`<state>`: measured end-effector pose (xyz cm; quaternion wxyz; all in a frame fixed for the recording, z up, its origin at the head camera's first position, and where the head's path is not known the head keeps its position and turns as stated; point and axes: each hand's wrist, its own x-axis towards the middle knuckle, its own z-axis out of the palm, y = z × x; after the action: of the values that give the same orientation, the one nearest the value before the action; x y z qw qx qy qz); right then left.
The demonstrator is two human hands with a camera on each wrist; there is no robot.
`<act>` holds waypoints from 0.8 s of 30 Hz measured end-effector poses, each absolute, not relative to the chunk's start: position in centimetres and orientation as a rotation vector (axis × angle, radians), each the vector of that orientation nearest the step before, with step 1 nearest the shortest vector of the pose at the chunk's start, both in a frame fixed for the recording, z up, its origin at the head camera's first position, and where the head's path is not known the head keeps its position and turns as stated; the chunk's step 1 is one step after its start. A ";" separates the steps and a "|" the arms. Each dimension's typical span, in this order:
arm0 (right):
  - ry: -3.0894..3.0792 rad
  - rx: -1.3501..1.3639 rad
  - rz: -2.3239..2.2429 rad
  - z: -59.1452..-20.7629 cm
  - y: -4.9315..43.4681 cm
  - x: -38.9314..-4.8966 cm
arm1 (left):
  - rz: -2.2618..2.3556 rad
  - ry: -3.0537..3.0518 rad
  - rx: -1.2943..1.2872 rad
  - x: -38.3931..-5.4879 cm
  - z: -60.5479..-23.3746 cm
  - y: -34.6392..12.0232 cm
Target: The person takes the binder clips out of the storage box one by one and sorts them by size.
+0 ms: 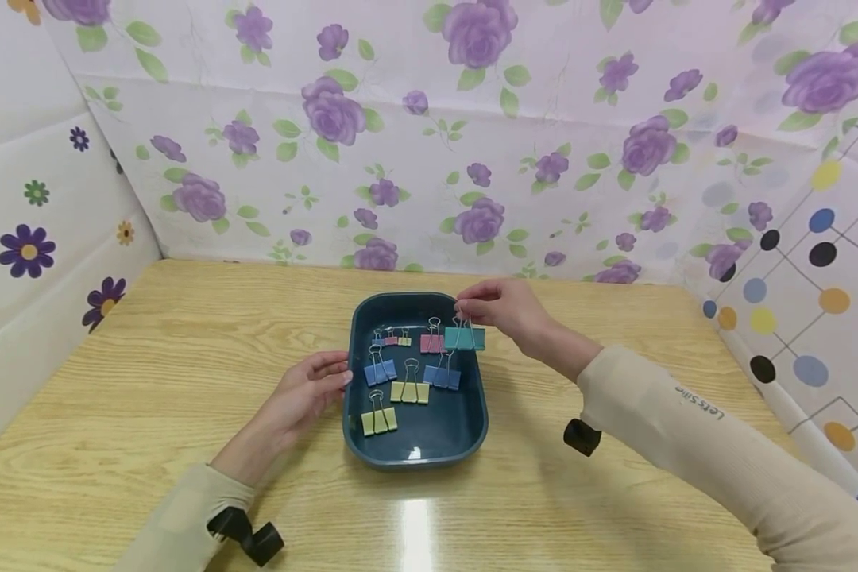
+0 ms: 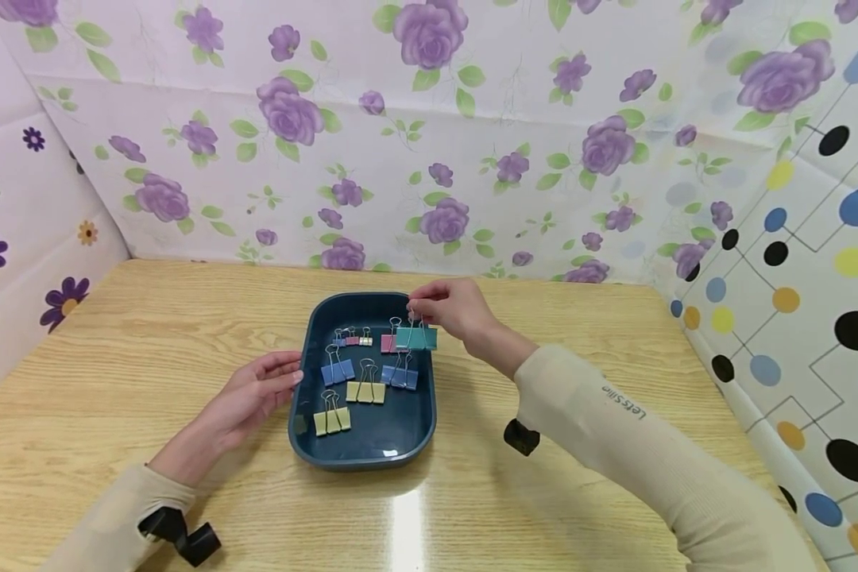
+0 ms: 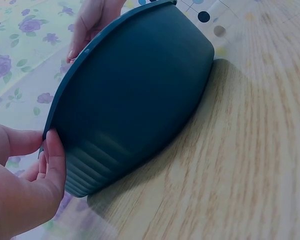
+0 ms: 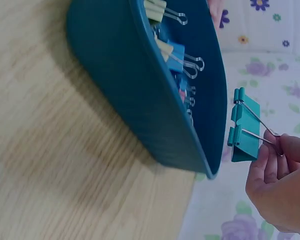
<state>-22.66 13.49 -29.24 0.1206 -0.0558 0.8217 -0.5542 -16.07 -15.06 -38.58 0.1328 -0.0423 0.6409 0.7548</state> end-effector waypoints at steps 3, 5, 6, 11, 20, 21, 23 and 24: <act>2.421 -0.140 -1.616 -29.4 14.0 -23.1 | 2.195 1.855 -0.120 -16.0 -38.5 -15.0; 2.429 -0.130 -1.617 -29.5 14.3 -23.4 | 2.203 1.851 -0.112 -15.9 -38.5 -15.0; 2.431 -0.127 -1.620 -29.6 14.4 -23.5 | 2.206 1.850 -0.107 -15.9 -38.5 -15.0; 2.434 -0.123 -1.630 -29.9 15.4 -24.1 | 2.213 1.847 -0.096 -15.9 -38.4 -15.0; 2.435 -0.094 -1.646 -31.1 16.9 -25.2 | 2.219 1.833 -0.093 -15.9 -38.5 -15.0; 2.432 -0.093 -1.652 -31.3 17.1 -25.3 | 2.219 1.834 -0.091 -15.9 -38.5 -15.0; 2.433 -0.095 -1.660 -32.0 17.4 -25.7 | 2.216 1.840 -0.101 -15.9 -38.5 -15.0; 2.429 -0.088 -1.666 -32.3 17.6 -25.8 | 2.215 1.841 -0.102 -15.9 -38.5 -14.9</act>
<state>-25.78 17.58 -32.34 0.0972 -0.0296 0.8205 -0.5626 -15.89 -14.94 -38.47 0.1294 -0.0350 0.6334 0.7621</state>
